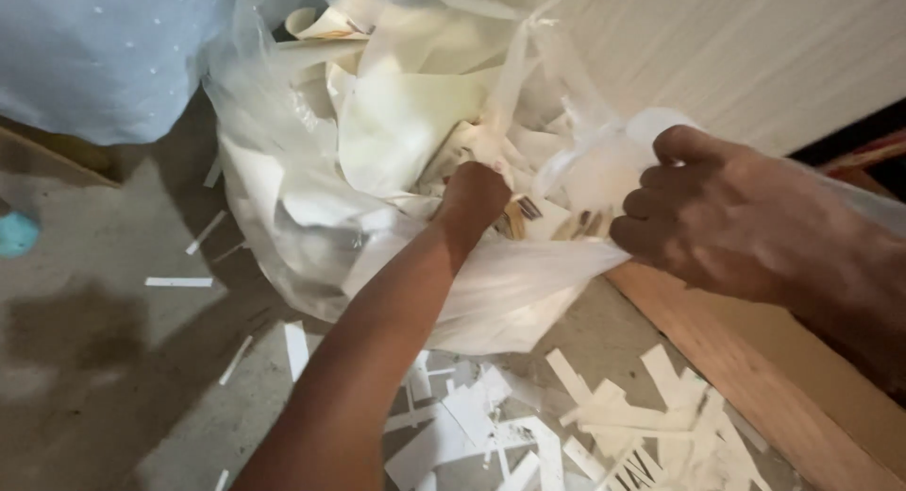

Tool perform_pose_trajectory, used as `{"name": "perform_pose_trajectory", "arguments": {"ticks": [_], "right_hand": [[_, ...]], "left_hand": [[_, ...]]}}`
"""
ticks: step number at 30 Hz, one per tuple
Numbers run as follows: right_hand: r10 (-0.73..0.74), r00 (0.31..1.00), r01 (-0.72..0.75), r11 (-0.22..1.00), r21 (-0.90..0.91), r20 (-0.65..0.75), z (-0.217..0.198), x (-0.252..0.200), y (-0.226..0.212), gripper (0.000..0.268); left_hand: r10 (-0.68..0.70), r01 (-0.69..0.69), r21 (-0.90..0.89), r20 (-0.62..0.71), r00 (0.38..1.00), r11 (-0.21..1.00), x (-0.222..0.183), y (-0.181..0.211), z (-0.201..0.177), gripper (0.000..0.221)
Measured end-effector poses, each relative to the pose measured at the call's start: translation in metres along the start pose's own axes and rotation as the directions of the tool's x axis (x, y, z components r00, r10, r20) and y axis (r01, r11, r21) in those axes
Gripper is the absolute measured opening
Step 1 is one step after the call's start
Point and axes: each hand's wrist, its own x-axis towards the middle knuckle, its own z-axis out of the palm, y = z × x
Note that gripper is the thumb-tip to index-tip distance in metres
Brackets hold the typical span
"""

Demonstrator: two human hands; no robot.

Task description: Picking up and sorting through printed paper scraps and labels on a production floor, placing waste material into a plastic bag.

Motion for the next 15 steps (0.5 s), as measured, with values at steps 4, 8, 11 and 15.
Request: {"name": "perform_pose_trajectory", "arguments": {"ticks": [4,8,11,15], "right_hand": [[0.084,0.993,-0.085,0.996,0.014,0.088,-0.011,-0.010,-0.018,0.028],[0.203,0.960,-0.191,0.979,0.077,-0.193,0.024,-0.001,-0.042,0.046],[0.297,0.922,-0.273,0.953,0.128,-0.247,0.023,0.004,-0.055,0.057],[0.328,0.940,-0.334,0.941,0.052,0.094,-0.015,0.005,-0.058,0.033]], "left_hand": [[-0.037,0.037,-0.003,-0.013,0.999,0.999,-0.003,0.006,-0.004,0.020],[-0.173,0.170,-0.087,-0.029,0.984,0.982,-0.031,0.002,-0.025,0.024],[-0.207,0.213,-0.281,0.053,0.977,0.936,-0.083,-0.013,-0.089,0.058],[-0.183,0.227,-0.505,0.136,0.974,0.833,-0.147,-0.040,-0.147,0.128]]}}
